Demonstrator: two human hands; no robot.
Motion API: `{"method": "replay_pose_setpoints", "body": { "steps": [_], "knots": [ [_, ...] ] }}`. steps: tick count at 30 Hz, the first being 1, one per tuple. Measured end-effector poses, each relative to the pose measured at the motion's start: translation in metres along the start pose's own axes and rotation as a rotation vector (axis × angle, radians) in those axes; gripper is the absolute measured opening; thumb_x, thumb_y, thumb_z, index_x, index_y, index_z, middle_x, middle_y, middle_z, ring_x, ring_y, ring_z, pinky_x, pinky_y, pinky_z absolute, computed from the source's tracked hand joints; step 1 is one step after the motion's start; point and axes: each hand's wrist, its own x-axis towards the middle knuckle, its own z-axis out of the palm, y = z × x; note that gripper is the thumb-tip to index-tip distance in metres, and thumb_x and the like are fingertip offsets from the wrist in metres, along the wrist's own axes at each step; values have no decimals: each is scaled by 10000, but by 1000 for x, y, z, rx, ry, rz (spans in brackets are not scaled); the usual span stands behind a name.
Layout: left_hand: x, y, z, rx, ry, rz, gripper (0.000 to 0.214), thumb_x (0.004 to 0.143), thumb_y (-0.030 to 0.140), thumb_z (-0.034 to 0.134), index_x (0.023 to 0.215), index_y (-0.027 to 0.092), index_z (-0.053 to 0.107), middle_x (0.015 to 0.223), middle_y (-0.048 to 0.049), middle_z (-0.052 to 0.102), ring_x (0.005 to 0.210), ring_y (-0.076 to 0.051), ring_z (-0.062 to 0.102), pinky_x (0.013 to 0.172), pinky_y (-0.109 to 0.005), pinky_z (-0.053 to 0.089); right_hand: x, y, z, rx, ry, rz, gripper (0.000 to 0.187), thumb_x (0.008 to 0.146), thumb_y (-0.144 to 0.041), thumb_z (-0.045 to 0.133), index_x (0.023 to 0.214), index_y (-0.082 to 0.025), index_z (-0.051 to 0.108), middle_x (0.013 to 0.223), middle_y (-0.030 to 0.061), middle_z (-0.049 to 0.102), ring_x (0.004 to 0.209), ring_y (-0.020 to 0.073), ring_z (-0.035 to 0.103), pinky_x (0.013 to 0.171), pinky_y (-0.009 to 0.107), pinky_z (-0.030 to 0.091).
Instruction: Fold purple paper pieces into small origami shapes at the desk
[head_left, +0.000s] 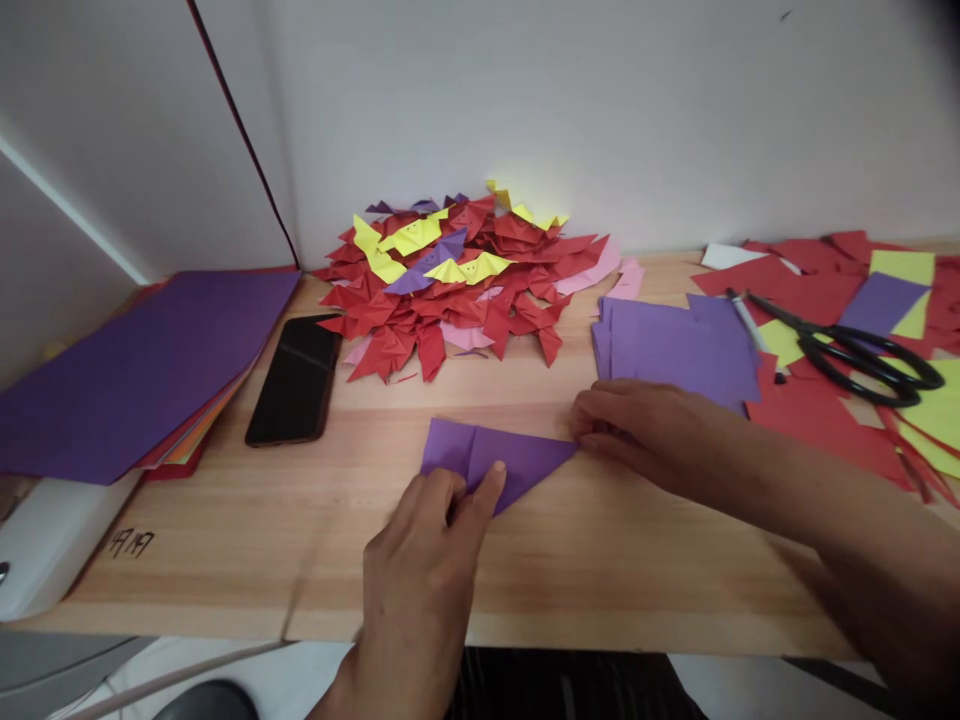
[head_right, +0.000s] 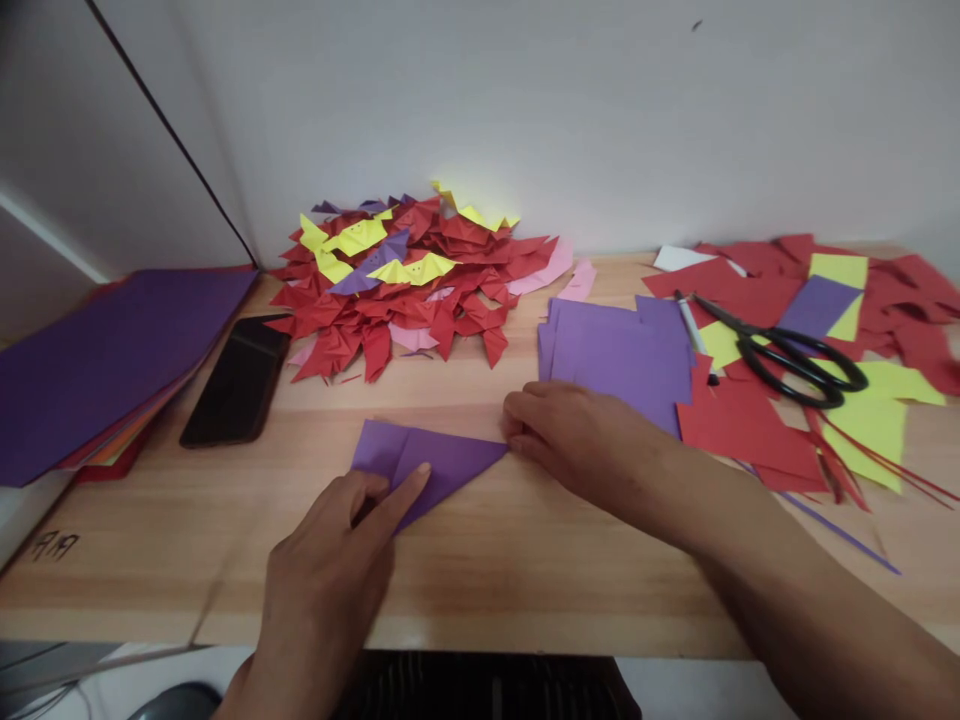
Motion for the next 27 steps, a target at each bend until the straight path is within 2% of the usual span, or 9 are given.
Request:
{"method": "replay_pose_setpoints", "body": {
  "steps": [7,15,20,27],
  "knots": [
    [0,-1,1,-24,39,12,511,875,16,420,1265,292,601,807,-11,561,717,-113,511,551,-186,373,4,1,-3,61,-29,-65,113,913,-228,470,887,-220,579,897,28,618,791,165,561,694,279,377],
    [-1,1,1,-38,16,-13,486,887,37,414,1256,297,595,813,-8,568,726,-124,514,574,-206,383,10,0,0,46,1,-62,164,905,-227,462,770,-203,551,783,18,608,697,150,536,637,261,355],
    [-2,-1,1,-32,-51,-4,498,886,50,415,1300,290,555,843,-18,574,750,-133,530,584,-212,407,9,-4,1,-15,21,-34,234,922,-233,414,713,-197,512,740,26,580,667,158,517,629,276,352],
    [-1,1,3,-6,20,12,468,899,44,379,1268,257,570,808,-15,551,724,-131,499,565,-214,384,7,-11,5,-140,27,-29,290,963,-282,338,787,-191,549,810,58,594,734,197,554,716,336,383]
  ]
}}
